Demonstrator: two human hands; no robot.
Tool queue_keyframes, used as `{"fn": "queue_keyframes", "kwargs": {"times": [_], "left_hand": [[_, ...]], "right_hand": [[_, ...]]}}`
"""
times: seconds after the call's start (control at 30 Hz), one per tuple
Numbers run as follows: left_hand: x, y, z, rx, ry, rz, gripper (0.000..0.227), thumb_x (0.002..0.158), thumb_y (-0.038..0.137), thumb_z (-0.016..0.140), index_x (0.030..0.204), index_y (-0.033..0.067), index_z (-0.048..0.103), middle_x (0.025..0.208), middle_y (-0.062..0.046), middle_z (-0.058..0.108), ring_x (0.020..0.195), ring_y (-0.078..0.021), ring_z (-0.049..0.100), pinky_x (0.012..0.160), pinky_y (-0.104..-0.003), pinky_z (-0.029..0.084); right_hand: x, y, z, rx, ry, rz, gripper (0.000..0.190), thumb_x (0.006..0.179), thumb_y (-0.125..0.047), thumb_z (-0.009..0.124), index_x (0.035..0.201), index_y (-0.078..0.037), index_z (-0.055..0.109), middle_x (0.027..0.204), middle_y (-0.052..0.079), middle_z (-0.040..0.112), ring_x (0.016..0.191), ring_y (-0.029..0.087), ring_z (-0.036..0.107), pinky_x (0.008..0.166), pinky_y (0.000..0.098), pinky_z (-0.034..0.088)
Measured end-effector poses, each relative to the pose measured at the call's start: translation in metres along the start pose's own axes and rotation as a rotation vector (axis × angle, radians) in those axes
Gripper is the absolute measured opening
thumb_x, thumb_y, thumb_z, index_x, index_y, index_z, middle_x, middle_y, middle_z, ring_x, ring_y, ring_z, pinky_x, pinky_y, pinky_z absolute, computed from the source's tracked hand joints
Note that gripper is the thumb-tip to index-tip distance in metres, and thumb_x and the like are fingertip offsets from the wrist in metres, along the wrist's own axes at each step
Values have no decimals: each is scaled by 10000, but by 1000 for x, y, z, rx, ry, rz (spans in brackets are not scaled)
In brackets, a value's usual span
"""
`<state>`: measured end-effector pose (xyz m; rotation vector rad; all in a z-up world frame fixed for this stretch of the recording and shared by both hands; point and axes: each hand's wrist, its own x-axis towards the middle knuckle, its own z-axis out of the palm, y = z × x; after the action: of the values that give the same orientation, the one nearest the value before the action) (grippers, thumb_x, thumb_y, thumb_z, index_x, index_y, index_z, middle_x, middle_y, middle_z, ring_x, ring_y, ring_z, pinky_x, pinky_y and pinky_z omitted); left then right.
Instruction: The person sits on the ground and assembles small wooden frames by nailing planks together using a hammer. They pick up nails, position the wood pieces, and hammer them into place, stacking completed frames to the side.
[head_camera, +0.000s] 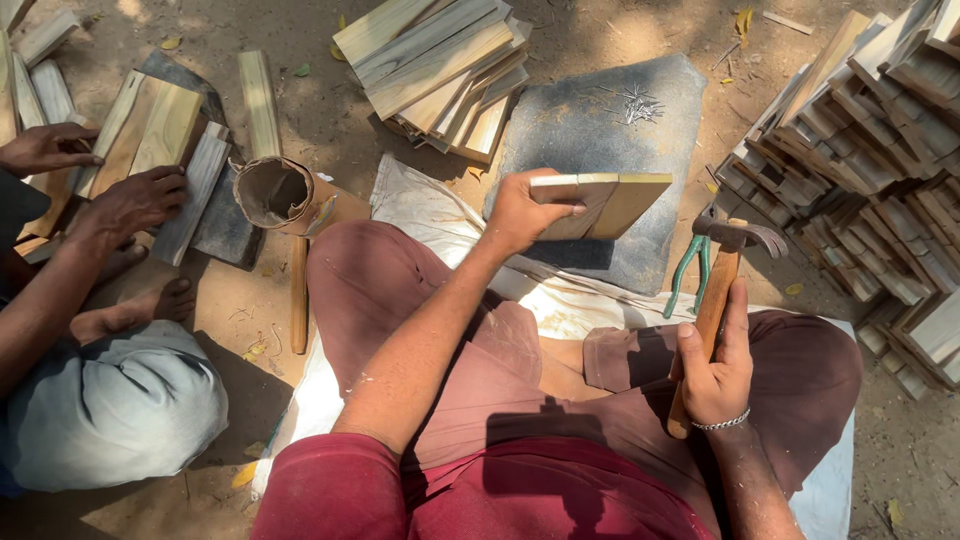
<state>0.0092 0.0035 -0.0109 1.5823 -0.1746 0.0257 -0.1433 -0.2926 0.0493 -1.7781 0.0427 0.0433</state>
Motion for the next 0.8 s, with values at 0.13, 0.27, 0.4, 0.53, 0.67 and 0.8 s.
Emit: {"fn": "queue_keyframes", "kwargs": {"times": [0.13,0.27,0.4,0.53,0.67,0.8], "left_hand": [[-5,0,20,12,37,99,209,766,-9,829,929,5,699,883,-23,675,858,-84,651,775,-257,523],[-11,2,18,119,39,135,201,768,-30,805,876,-3,639,839,-13,619,790,-96,623,718,-270,498],[-14,11,20,109,33,83,197,798,-26,807,860,5,623,831,-26,607,767,-102,607,689,-276,485],[-7,11,18,75,39,121,199,779,-68,755,879,12,602,863,-32,615,820,-99,639,739,-271,513],[-13,11,19,42,44,148,205,767,-80,738,895,2,600,883,-32,612,843,-105,639,760,-266,514],[-3,14,21,67,62,136,209,787,-37,804,871,-2,616,831,-28,597,790,-107,601,725,-261,484]], "right_hand": [[14,-39,4,-144,37,-140,752,1068,-53,564,1726,-63,200,1226,83,648,763,78,560,617,244,489],[33,-83,11,-198,-64,-317,763,1086,-84,588,1722,-112,167,1032,69,657,686,55,582,631,212,512],[47,-109,24,-603,-267,-56,744,1002,-104,642,1655,-159,289,758,92,698,558,127,627,566,303,526],[48,-119,32,-318,-171,-298,738,1039,-118,598,1679,-107,231,835,118,688,588,133,589,548,311,527],[45,-120,33,-698,-177,-278,752,1039,-121,626,1686,-114,244,757,169,670,633,213,661,656,360,533],[52,-123,23,-712,-168,-351,709,1059,-186,623,1690,-170,299,919,243,716,776,270,736,739,386,547]]}}
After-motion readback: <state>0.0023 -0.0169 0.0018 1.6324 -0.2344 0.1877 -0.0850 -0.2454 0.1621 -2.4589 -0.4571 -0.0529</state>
